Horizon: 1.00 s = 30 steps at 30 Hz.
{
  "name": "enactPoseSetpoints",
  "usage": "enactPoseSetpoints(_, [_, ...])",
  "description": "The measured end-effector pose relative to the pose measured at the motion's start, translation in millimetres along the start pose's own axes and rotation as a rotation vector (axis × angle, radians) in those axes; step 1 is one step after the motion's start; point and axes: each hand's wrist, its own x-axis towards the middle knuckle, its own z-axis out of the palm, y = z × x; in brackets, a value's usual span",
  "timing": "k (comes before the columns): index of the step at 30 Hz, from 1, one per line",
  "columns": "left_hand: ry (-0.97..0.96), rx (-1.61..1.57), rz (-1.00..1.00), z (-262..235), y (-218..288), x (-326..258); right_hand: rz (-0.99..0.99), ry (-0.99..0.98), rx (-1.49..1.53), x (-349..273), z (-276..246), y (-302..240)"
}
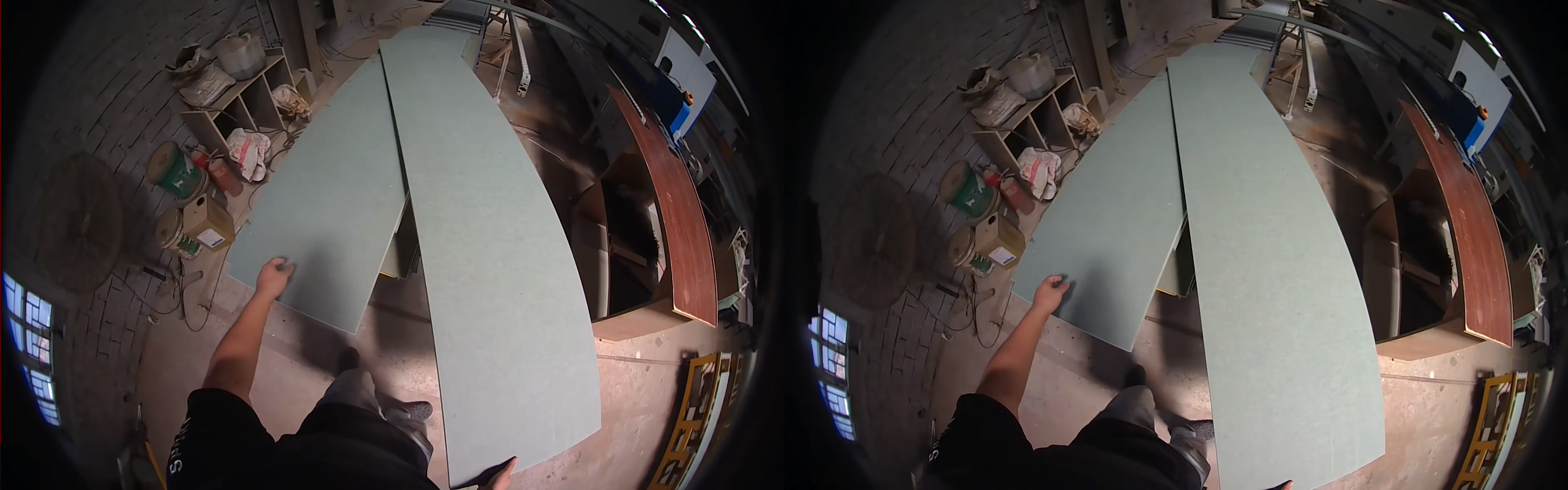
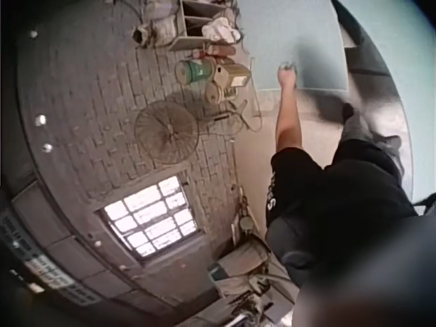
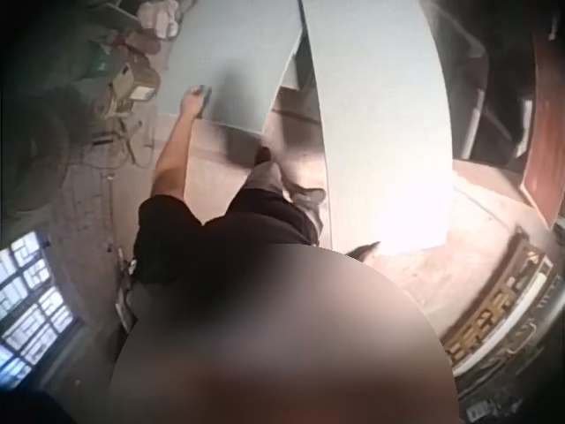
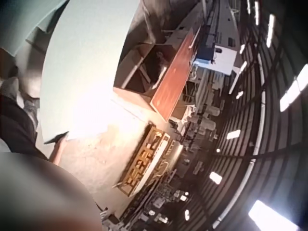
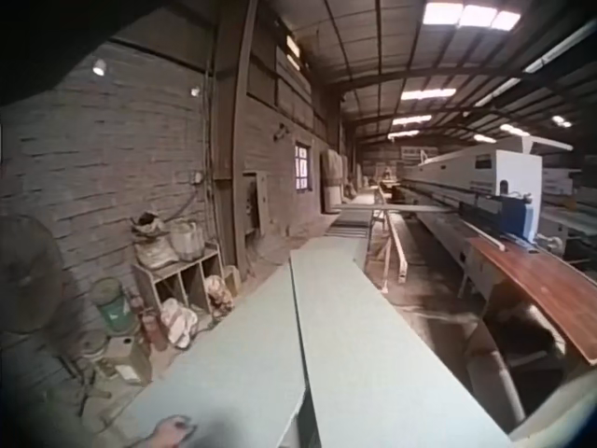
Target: Moving large green furniture panels from a work area and stacking them together.
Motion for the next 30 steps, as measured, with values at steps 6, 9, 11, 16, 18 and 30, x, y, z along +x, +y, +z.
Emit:
enactPoseSetpoints(6, [0.135,0.332,-0.200,-74.6,-113.7,100.1,-0.058,-0.008,0.257,-34.3,53.2,65.2])
enactPoseSetpoints(9, [0.233,0.345,-0.090,-100.2,-193.6,133.5,-0.082,-0.164,0.054,-200.5,122.3,-19.3])
enactPoseSetpoints(11, [0.021,0.275,-0.044,-89.1,-213.4,154.5,-0.104,-0.182,0.242,-214.0,164.4,35.4])
enactPoseSetpoints(16, [-0.090,0.247,0.012,-121.6,-213.2,155.0,0.030,-0.218,0.495,-260.8,238.8,105.1])
enactPoseSetpoints(18, [-0.142,0.240,0.013,-120.9,-200.6,159.3,0.201,-0.138,0.662,-226.1,294.0,192.1])
enactPoseSetpoints(30, [-0.349,0.243,0.011,-122.7,-221.3,177.7,0.162,-0.638,0.767,-429.3,527.1,90.1])
